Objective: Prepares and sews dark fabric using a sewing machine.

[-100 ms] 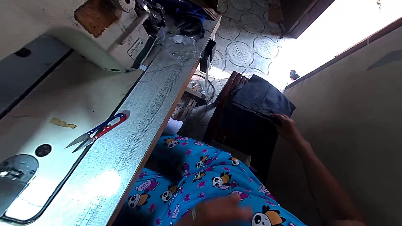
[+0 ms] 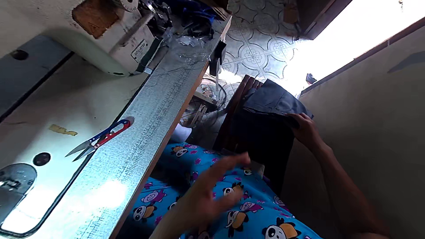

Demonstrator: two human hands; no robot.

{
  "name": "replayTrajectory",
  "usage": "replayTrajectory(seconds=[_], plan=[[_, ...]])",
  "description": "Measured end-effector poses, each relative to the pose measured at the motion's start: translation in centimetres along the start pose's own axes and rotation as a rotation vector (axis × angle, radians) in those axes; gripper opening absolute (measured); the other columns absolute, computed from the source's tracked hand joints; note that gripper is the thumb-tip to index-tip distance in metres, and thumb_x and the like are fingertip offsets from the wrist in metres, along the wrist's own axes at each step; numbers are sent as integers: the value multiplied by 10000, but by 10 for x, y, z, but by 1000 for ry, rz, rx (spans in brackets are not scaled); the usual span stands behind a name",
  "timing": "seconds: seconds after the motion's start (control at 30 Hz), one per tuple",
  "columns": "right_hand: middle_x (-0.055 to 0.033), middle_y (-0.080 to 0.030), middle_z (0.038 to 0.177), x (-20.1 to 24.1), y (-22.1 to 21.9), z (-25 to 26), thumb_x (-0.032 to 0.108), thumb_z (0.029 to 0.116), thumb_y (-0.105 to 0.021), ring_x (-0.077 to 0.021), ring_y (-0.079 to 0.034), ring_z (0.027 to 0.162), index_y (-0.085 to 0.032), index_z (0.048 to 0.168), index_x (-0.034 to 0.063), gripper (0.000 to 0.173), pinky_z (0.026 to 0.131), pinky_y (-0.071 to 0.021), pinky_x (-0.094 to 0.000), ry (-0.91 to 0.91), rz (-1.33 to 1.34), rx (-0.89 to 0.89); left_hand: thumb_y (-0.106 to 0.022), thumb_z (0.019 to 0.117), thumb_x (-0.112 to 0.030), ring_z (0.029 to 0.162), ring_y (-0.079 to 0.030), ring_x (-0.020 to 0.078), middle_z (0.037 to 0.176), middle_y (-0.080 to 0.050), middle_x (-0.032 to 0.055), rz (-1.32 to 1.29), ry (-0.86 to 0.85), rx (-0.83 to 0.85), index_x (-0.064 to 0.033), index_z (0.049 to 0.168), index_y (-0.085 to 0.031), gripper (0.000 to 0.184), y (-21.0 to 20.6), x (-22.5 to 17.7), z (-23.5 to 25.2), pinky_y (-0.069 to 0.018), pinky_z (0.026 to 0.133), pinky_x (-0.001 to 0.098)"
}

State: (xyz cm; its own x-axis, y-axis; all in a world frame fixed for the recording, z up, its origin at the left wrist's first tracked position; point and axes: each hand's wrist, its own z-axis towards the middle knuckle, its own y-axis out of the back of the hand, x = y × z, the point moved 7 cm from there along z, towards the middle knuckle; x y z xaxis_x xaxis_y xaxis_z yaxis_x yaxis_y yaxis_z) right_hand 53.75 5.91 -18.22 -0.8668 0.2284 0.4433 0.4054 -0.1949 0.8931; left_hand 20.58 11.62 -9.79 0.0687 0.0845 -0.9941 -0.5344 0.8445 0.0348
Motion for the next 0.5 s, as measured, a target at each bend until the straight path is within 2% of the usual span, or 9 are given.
replayTrajectory(seconds=[0.07, 0.17, 0.23, 0.3, 0.33, 0.37, 0.4, 0.43, 0.5], plan=[[-272, -680, 1014, 22, 8, 4, 35, 890, -729, -456, -666, 937, -705, 1211, -30, 328, 824, -527, -618, 13, 6, -19, -630, 954, -217, 1234, -621, 136, 1364, -637, 118, -56, 120, -71, 34, 1392, -567, 509, -5, 39, 35, -525, 1020, 306], [-230, -679, 1008, 41, 9, -3, 222, 934, -736, -413, -672, 893, -719, 1218, 23, 347, 758, -530, -623, -95, 24, 67, -553, 1013, -112, 1217, -624, 166, 1383, -603, 160, -281, 378, -66, 39, 1405, -549, 420, -25, 84, 77, -514, 1029, 324], [-218, -689, 1007, 50, 7, -14, 310, 950, -712, -401, -679, 867, -733, 1226, 41, 386, 729, -530, -618, -121, 38, 74, -485, 1065, -105, 1248, -598, 186, 1441, -548, 181, -443, 544, -56, 46, 1447, -493, 411, -41, 106, 88, -495, 1037, 326], [-207, -711, 1041, 69, 6, -25, 324, 988, -651, -385, -695, 906, -737, 1223, 39, 379, 778, -545, -608, -134, 97, 79, -417, 1104, -171, 1246, -597, 196, 1462, -525, 184, -557, 670, -78, 48, 1497, -416, 450, -53, 122, 90, -496, 1032, 331], [-202, -724, 1042, 83, 7, -31, 312, 1003, -623, -375, -707, 922, -742, 1200, 25, 368, 805, -552, -593, -132, 135, 70, -414, 1111, -204, 1214, -614, 194, 1428, -551, 173, -606, 722, -132, 38, 1502, -403, 460, -56, 130, 89, -508, 1017, 333], [-199, -738, 1045, 99, 7, -36, 302, 1010, -609, -365, -720, 938, -745, 1174, 10, 362, 826, -560, -578, -129, 170, 72, -436, 1107, -222, 1146, -638, 187, 1333, -599, 161, -648, 754, -224, 33, 1473, -412, 447, -57, 137, 86, -530, 983, 332], [-194, -745, 1050, 115, 4, -42, 292, 1013, -603, -353, -728, 951, -742, 1162, -3, 359, 838, -569, -561, -117, 197, 95, -483, 1090, -214, 1060, -658, 183, 1224, -636, 152, -685, 756, -353, 30, 1433, -431, 424, -56, 144, 83, -552, 929, 338], [-194, -746, 1068, 130, 0, -49, 278, 1015, -603, -349, -731, 973, -734, 1176, -11, 356, 856, -575, -551, -103, 217, 151, -539, 1063, -180, 1038, -669, 188, 1197, -646, 153, -708, 730, -492, 10, 1441, -412, 442, -52, 148, 80, -567, 909, 355], [-209, -738, 1098, 155, -17, -64, 257, 1015, -607, -371, -726, 1004, -709, 1234, -16, 365, 872, -574, -559, -71, 256, 346, -607, 1008, -67, 1139, -647, 213, 1342, -580, 173, -652, 656, -723, -71, 1554, -274, 640, -37, 148, 73, -568, 946, 392]])
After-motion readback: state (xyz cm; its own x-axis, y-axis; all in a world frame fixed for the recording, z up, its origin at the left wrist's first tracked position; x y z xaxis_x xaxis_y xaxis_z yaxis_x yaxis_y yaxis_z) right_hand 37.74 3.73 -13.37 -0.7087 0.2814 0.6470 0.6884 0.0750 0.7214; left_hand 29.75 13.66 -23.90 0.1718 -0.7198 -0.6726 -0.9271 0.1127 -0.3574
